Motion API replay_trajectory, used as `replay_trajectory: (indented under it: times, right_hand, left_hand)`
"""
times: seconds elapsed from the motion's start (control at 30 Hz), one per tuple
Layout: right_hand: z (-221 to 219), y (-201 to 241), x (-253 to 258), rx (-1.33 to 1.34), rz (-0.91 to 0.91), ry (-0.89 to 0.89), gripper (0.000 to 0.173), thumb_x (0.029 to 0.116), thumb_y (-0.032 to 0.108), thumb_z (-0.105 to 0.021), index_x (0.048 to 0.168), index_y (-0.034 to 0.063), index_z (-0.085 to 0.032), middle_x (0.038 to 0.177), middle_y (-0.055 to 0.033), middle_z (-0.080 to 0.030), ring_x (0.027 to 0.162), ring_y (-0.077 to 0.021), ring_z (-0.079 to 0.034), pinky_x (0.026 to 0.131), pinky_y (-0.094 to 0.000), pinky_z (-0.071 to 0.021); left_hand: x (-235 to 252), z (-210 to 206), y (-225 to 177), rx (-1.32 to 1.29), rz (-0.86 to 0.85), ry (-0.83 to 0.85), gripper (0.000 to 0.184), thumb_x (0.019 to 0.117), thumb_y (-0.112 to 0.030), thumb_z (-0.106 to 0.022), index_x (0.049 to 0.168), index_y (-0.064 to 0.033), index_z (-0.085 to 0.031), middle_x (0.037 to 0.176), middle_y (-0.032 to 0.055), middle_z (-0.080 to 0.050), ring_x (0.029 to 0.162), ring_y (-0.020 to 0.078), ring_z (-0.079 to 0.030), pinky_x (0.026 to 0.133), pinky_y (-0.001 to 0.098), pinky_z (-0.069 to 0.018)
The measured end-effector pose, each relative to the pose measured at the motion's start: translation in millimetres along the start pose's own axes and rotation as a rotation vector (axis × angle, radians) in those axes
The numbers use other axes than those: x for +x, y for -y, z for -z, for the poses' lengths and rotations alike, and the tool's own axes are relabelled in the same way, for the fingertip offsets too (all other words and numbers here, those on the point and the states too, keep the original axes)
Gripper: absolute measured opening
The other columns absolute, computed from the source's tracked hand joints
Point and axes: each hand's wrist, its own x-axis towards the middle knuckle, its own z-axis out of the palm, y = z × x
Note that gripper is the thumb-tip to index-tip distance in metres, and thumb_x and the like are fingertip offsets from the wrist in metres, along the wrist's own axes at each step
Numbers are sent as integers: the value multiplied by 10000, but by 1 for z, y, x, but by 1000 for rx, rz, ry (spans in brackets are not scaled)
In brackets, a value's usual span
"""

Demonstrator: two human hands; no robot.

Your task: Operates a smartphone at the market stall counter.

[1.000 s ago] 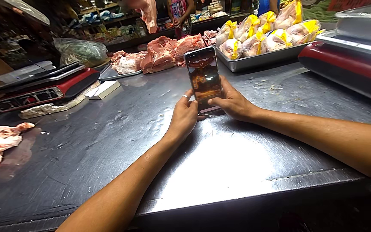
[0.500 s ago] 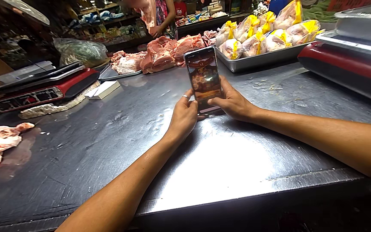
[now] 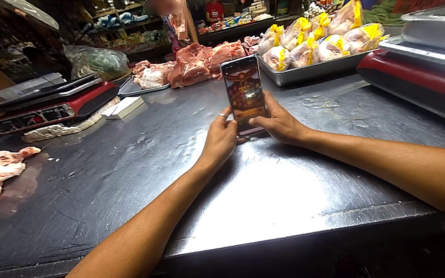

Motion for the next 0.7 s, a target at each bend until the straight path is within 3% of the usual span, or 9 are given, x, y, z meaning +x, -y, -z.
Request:
replay_trajectory:
  times: [0.7]
  right_hand:
    - [0, -3, 1, -3, 20, -5, 710, 933, 101, -653, 1550, 143, -304, 1265, -74, -678, 1110, -144, -695, 955, -360, -588]
  left_hand:
    - [0, 0, 1, 14, -3, 3, 415, 1100, -45, -391, 1510, -92, -442, 1123, 153, -715, 903, 211, -749, 767, 378, -643]
